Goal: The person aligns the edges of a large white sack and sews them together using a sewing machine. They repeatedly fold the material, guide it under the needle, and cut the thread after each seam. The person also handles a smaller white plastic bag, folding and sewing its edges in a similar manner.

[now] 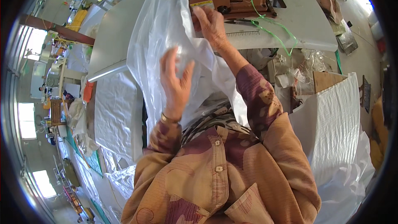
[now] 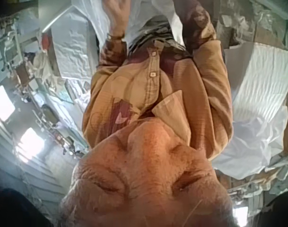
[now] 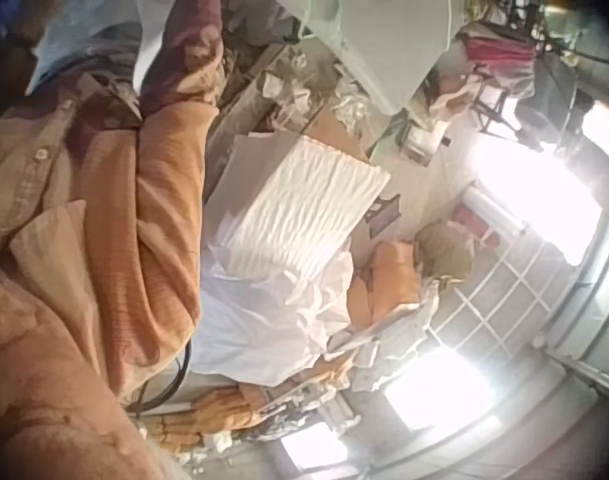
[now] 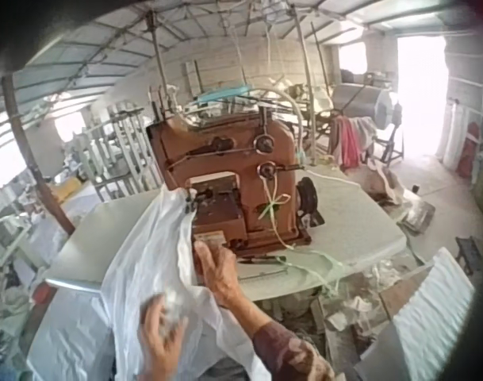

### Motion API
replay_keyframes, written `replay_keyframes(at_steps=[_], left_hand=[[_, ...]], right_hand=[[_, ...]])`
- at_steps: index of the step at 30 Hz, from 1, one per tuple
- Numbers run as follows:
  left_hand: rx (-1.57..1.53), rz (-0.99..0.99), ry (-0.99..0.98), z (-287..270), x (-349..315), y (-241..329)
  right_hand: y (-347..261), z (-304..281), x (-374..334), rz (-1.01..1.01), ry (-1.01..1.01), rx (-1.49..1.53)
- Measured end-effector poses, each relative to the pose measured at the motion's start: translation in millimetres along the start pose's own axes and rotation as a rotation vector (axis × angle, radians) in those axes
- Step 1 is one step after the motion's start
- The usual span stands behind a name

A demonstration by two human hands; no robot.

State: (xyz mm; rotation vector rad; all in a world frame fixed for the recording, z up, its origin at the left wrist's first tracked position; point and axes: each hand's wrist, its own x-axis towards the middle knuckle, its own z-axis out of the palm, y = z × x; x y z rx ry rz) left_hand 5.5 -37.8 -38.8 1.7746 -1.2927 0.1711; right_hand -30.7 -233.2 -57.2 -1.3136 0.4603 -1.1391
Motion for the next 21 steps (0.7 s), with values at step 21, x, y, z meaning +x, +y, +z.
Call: replay_keyframes(at_steps=[21], left_hand=[[-0.508,-0.411,0.157,-145,-126,18]], right_hand=[[-28,37,-181,0.583,-0.262,0.588]])
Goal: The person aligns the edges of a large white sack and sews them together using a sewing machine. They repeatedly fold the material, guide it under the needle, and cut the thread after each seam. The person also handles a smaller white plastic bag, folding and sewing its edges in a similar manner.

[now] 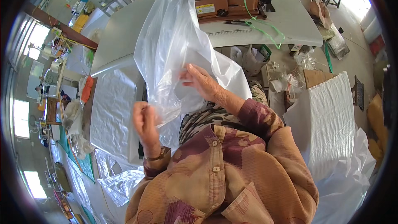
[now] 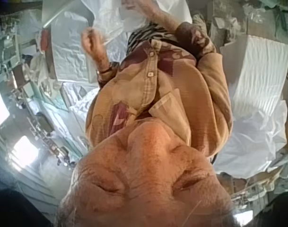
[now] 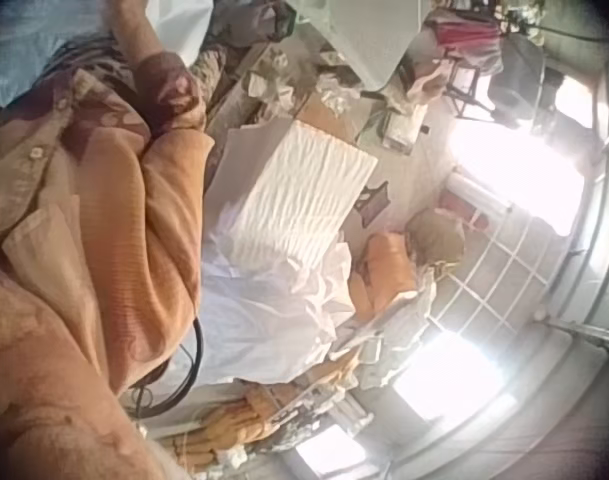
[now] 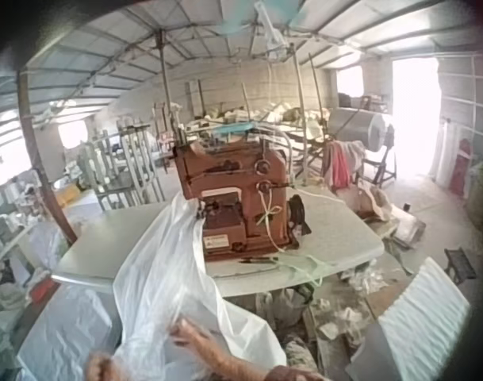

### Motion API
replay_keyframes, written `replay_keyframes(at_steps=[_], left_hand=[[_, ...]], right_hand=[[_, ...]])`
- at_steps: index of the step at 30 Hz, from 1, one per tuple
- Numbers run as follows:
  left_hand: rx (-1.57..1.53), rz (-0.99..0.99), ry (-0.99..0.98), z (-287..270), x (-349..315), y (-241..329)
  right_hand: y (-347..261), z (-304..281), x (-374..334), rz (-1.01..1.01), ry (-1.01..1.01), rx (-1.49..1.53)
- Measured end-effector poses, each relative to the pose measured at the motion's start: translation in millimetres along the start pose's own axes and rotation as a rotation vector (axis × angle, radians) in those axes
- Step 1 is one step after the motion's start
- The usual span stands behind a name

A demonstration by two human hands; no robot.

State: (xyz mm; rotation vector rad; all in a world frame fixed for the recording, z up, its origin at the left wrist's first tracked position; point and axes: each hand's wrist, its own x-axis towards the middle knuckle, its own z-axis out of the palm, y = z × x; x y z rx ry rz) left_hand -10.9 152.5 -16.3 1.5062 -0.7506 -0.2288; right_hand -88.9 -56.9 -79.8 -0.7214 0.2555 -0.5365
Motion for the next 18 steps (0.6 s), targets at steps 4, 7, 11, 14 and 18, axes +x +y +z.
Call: replay_keyframes(at_steps=[4,7,11,14,18], left_hand=[[0.077,0.101,0.0,-6,0,39],[0.084,0.087,-0.053,-15,1,22],[0.324,0.062,-0.131,-26,-8,-19],[0.647,0.115,-0.25,-26,-6,-56],[1.054,0.401,-0.38,-11,-5,-65]], right_hand=[[-33,36,-41,0.032,-0.603,-0.082],[-36,32,-61,0.121,-0.514,-0.225],[0,-14,-56,0.221,-0.371,0.055],[8,-19,-69,0.152,-0.346,-0.221],[22,-19,-75,0.0,-0.375,-0.402]])
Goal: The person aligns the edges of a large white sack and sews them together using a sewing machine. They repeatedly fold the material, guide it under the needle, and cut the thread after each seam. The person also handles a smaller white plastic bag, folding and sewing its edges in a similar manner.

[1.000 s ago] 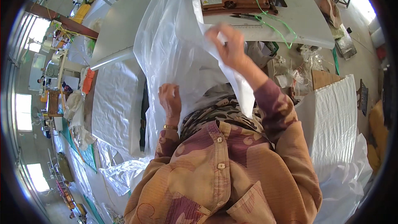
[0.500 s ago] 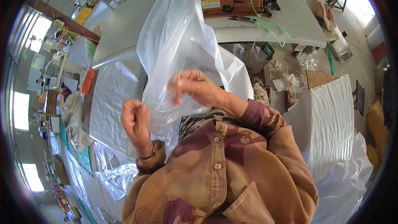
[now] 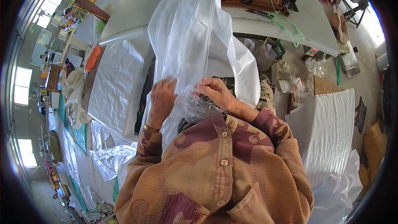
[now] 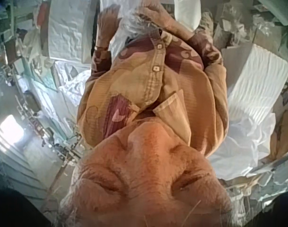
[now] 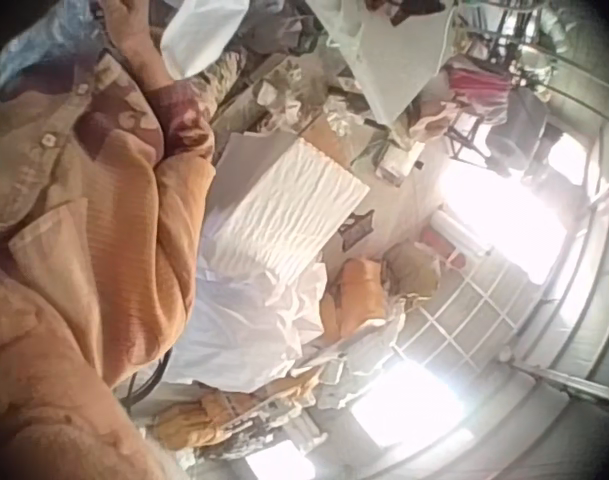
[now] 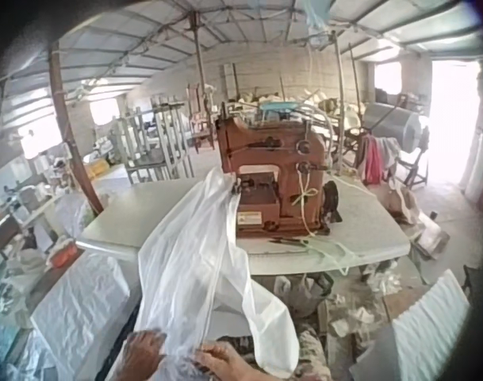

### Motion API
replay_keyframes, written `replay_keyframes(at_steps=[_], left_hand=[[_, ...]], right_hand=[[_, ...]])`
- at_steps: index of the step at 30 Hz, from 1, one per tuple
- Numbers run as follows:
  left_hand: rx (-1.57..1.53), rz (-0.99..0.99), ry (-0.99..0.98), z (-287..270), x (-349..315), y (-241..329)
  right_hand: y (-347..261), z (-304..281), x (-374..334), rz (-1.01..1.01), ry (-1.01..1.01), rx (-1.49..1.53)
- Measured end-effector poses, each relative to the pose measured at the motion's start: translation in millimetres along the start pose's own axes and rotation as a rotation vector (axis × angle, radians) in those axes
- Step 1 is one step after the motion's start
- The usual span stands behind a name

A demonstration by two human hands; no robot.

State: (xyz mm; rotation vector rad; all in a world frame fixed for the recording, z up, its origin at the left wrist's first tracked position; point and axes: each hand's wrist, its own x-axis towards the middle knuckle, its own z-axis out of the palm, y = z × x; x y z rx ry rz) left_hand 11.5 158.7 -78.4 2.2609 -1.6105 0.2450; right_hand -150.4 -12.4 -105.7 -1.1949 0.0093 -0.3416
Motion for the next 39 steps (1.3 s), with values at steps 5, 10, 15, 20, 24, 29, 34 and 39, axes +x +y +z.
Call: replay_keyframes(at_steps=[5,10,15,20,24,29,34,39], left_hand=[[-0.524,-0.022,0.005,-39,47,51],[-1.049,-0.319,-0.14,-15,57,63],[-1.051,-0.34,-0.118,3,55,56],[-1.29,-0.511,-0.151,-7,51,63],[-1.361,-0.468,-0.142,-18,54,61],[-1.146,-0.349,-0.101,-32,55,71],[-1.084,-0.29,-0.123,-28,57,76],[-0.987,-0.216,-0.065,-28,55,78]], right_hand=[[-13,12,-6,-0.006,0.173,-0.329],[-19,8,-4,-0.329,0.155,-0.985],[-27,-32,-18,-0.562,0.548,-1.197],[11,-75,-24,-0.18,0.714,-1.553],[4,-79,-27,-0.192,0.534,-1.454],[-61,-15,-53,-0.321,0.013,-1.089],[-66,9,-36,-0.189,-0.033,-0.943],[-59,21,-26,-0.201,-0.18,-0.988]])
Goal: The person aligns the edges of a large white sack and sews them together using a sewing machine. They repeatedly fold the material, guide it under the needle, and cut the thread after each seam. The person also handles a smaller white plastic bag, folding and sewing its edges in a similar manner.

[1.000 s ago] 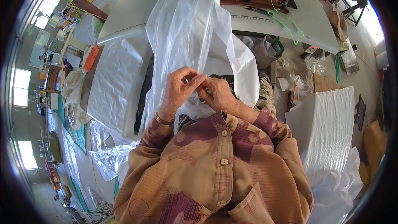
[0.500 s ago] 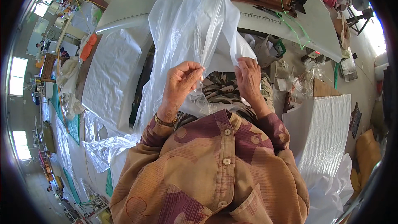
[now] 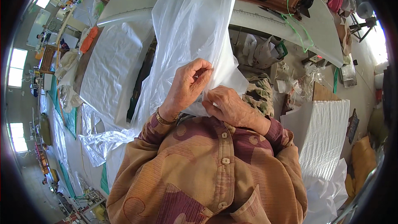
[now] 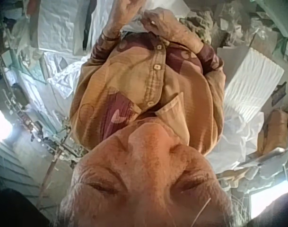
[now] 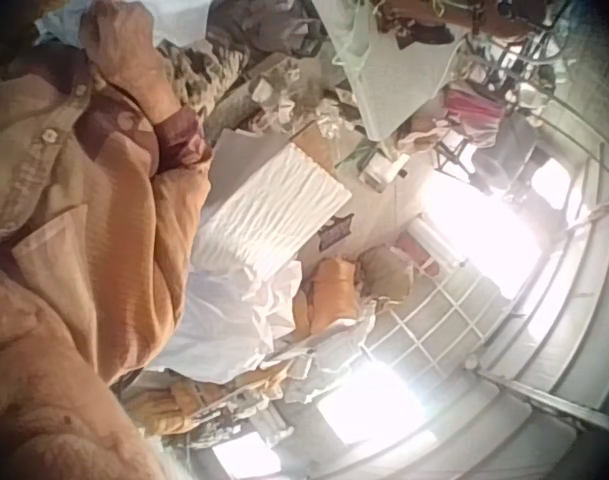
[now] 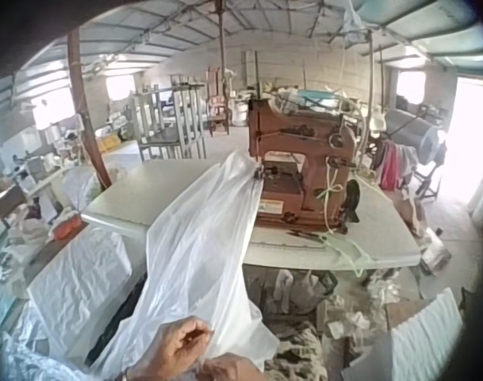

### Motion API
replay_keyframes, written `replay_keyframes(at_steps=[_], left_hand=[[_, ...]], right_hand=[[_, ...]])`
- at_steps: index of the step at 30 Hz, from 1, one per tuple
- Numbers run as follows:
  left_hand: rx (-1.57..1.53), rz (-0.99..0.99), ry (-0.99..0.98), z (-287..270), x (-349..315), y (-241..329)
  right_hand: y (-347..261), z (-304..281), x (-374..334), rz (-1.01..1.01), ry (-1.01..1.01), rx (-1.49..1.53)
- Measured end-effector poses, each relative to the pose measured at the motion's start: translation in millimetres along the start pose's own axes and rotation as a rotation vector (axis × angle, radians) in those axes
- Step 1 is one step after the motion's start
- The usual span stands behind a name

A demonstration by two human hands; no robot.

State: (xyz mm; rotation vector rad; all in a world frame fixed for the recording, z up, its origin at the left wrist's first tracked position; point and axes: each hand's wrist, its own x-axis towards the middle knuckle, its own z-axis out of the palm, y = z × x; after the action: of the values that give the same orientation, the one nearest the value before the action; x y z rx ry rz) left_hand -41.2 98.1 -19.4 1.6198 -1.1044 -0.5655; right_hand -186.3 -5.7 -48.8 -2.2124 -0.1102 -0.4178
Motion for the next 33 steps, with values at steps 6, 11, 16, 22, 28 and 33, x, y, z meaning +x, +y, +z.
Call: replay_keyframes(at_steps=[6,11,16,22,28,33], left_hand=[[0.112,0.064,-0.011,-6,0,7],[0.167,0.006,0.057,-7,-7,-5],[0.146,0.016,0.183,-29,-11,12],[0.215,0.168,-0.003,-64,14,73],[0.603,0.194,-0.137,-72,4,62],[0.66,0.359,-0.085,-35,-4,-11]], right_hand=[[0,15,10,-0.179,0.011,-0.161],[10,-4,16,-0.317,0.006,-0.111],[108,12,8,0.13,0.828,-0.096],[103,80,144,-0.058,-0.086,0.05],[85,123,168,-0.187,-0.45,0.016],[112,87,132,-0.046,-0.214,0.046]])
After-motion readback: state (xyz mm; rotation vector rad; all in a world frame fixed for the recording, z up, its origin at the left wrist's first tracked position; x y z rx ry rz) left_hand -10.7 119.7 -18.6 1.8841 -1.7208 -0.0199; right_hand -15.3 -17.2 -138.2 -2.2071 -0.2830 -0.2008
